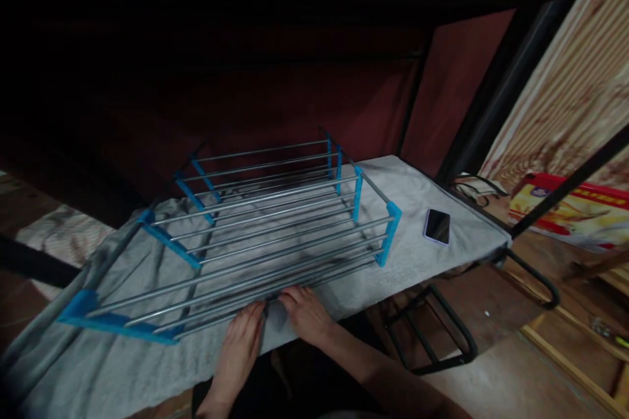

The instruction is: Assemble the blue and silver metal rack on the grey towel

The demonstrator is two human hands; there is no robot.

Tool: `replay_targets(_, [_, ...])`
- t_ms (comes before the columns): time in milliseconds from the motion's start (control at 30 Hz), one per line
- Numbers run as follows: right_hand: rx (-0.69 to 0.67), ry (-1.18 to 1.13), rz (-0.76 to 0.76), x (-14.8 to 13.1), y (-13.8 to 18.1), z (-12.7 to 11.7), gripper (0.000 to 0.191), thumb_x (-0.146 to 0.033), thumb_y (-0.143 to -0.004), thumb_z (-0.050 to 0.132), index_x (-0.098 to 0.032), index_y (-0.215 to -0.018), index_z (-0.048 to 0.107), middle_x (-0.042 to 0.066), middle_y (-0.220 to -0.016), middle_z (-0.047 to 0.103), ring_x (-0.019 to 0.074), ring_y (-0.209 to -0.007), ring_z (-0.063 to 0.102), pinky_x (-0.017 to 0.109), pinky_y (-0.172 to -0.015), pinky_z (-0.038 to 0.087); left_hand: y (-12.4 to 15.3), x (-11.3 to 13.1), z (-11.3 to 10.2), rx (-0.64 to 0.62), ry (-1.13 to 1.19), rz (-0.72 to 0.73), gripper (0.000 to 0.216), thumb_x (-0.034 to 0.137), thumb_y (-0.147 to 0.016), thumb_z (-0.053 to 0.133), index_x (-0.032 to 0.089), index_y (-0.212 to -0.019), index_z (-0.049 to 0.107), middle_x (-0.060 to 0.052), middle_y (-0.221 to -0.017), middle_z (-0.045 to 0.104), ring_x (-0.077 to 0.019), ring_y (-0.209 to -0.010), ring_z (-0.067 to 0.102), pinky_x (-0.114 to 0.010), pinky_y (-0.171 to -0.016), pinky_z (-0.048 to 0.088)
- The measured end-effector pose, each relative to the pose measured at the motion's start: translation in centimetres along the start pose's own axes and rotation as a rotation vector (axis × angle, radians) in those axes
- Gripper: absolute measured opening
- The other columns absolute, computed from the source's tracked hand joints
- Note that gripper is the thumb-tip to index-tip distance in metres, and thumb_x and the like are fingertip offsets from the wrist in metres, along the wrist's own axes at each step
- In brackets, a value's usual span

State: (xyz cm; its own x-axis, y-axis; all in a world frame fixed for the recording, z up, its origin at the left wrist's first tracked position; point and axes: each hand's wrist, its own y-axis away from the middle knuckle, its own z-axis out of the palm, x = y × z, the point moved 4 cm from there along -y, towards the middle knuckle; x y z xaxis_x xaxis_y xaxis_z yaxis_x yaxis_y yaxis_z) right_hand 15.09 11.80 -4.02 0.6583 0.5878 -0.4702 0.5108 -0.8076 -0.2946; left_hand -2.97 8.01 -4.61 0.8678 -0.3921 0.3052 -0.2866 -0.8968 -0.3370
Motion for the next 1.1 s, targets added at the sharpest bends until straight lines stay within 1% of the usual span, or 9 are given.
replay_targets(67, [0.166, -0.062, 0.179, 4.3, 3.5, -2.4, 0.034, -0.017, -0.092, 0.036, -0.023, -0.118, 0.056, 0.008, -0.122, 0.058, 0.0189, -0.115, 0.052, 0.039, -0.101, 0.043, -2.6, 1.3, 1.9, -0.071, -0.014, 0.030, 0.044, 0.023, -0.093, 0.039, 0.025, -0.136, 0.050, -0.008, -0.131, 0.061, -0.0256, -0.123, 0.055, -0.047, -0.108, 0.042])
replay_targets(133, [0.354, -0.087, 0.392, 9.0, 7.1, -5.2, 0.029, -0.018, -0.090, 0.036, -0.021, -0.109, 0.057, 0.010, -0.112, 0.059, 0.0198, -0.110, 0.053, 0.040, -0.099, 0.044, -4.8, 2.1, 3.4, -0.134, -0.026, 0.018, 0.040, 0.024, -0.092, 0.041, 0.024, -0.130, 0.057, -0.009, -0.125, 0.065, -0.0269, -0.116, 0.060, -0.046, -0.103, 0.045])
replay_targets(200, [0.538, -0.051, 0.606, 13.3, 10.2, -8.1, 0.027, -0.022, -0.088, 0.037, -0.019, -0.109, 0.055, 0.012, -0.109, 0.058, 0.0222, -0.110, 0.052, 0.043, -0.100, 0.043, -6.4, 2.6, 4.5, -0.175, -0.040, -0.009, 0.038, 0.022, -0.091, 0.041, 0.023, -0.123, 0.062, -0.010, -0.120, 0.068, -0.0277, -0.112, 0.062, -0.045, -0.099, 0.048])
replay_targets(267, [0.619, -0.015, 0.705, 16.5, 12.1, -10.3, 0.034, -0.024, -0.086, 0.038, -0.016, -0.116, 0.051, 0.015, -0.114, 0.056, 0.0251, -0.115, 0.050, 0.048, -0.102, 0.040, -7.1, 2.9, 5.1, -0.195, -0.044, -0.022, 0.038, 0.019, -0.091, 0.040, 0.021, -0.120, 0.064, -0.010, -0.116, 0.070, -0.0269, -0.109, 0.064, -0.043, -0.097, 0.049])
replay_targets(367, [0.629, -0.018, 0.740, 19.2, 12.8, -11.9, 0.042, -0.025, -0.085, 0.037, -0.012, -0.124, 0.047, 0.017, -0.118, 0.056, 0.0247, -0.113, 0.052, 0.046, -0.100, 0.042, -7.2, 3.0, 5.2, -0.208, -0.017, 0.002, 0.037, 0.019, -0.093, 0.038, 0.022, -0.120, 0.063, -0.008, -0.107, 0.072, -0.0232, -0.101, 0.067, -0.040, -0.092, 0.052])
replay_targets(467, [0.581, -0.043, 0.730, 20.0, 12.3, -11.7, 0.038, -0.024, -0.082, 0.038, -0.015, -0.116, 0.055, 0.014, -0.111, 0.062, 0.0226, -0.105, 0.057, 0.041, -0.096, 0.045, -6.8, 3.0, 4.7, -0.176, 0.012, 0.025, 0.034, 0.023, -0.094, 0.039, 0.023, -0.117, 0.064, -0.006, -0.107, 0.072, -0.0219, -0.100, 0.066, -0.038, -0.091, 0.052])
replay_targets(567, [0.542, -0.039, 0.728, 20.1, 11.7, -11.2, 0.032, -0.024, -0.080, 0.041, -0.017, -0.104, 0.060, 0.013, -0.103, 0.065, 0.0230, -0.101, 0.058, 0.041, -0.096, 0.045, -6.6, 3.1, 4.4, -0.167, 0.025, 0.024, 0.034, 0.024, -0.094, 0.038, 0.022, -0.116, 0.064, -0.008, -0.109, 0.072, -0.0225, -0.101, 0.066, -0.039, -0.092, 0.051])
replay_targets(867, [0.493, -0.015, 0.791, 19.7, 11.5, -10.8, 0.024, -0.030, -0.081, 0.041, -0.020, -0.098, 0.055, 0.010, -0.096, 0.063, 0.0217, -0.087, 0.059, 0.037, -0.082, 0.050, -6.7, 2.9, 4.4, -0.185, 0.057, -0.008, 0.034, 0.026, -0.094, 0.037, 0.022, -0.115, 0.064, -0.007, -0.106, 0.073, -0.0226, -0.099, 0.067, -0.039, -0.090, 0.051])
replay_targets(1100, [0.483, 0.002, 0.816, 19.9, 11.3, -10.8, 0.020, -0.031, -0.081, 0.040, -0.021, -0.092, 0.054, 0.009, -0.095, 0.063, 0.0222, -0.089, 0.060, 0.037, -0.082, 0.049, -6.8, 2.7, 4.2, -0.239, 0.077, -0.018, 0.037, 0.026, -0.094, 0.036, 0.022, -0.119, 0.063, -0.008, -0.108, 0.074, -0.0226, -0.099, 0.068, -0.038, -0.090, 0.051])
